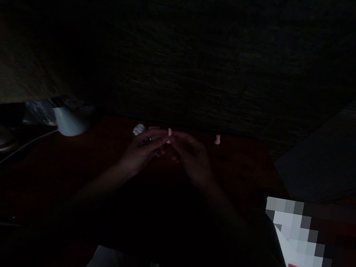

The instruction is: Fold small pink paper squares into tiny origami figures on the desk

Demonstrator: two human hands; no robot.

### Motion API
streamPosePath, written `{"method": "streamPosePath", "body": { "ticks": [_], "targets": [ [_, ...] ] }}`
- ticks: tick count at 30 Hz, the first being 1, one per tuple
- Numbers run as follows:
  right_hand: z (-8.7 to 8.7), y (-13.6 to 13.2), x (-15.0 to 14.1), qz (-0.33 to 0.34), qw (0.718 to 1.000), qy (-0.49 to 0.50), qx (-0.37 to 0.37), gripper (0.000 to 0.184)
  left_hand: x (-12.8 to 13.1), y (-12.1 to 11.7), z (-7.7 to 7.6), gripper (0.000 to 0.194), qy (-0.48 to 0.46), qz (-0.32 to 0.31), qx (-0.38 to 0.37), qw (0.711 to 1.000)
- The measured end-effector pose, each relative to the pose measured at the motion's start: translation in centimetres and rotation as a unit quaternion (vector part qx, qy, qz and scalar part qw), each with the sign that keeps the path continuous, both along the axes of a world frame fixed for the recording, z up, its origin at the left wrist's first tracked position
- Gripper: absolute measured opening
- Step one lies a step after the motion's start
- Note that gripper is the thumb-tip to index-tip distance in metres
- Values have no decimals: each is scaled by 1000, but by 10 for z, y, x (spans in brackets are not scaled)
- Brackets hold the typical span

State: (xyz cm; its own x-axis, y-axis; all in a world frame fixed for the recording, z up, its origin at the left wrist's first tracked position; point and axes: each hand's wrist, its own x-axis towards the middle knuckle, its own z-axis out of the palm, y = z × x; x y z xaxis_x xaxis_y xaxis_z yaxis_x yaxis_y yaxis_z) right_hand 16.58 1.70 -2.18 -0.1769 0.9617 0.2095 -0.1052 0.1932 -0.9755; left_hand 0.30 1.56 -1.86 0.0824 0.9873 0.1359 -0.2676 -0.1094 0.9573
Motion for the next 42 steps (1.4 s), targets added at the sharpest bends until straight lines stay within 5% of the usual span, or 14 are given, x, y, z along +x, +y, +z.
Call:
{"method": "streamPosePath", "body": {
  "ticks": [5,13,22,32,37,42],
  "targets": [
    [0,-1,1,0,1000,-16,8,36,2,0,0,33,23,35,20,999],
    [-6,6,2,-11,1000,15,3,36,-4,1,2,42,-51,-73,-33,995],
    [1,3,6,5,1000,-12,25,39,-1,3,-2,35,-73,-34,-53,995],
    [10,3,10,25,999,-9,18,31,-3,5,-7,29,5,-10,35,999],
    [7,4,7,7,1000,8,27,27,-3,4,-3,32,-29,-10,-8,1000],
    [2,5,4,-48,998,14,46,24,-2,2,-2,38,-39,-78,-65,994]
  ]
}}
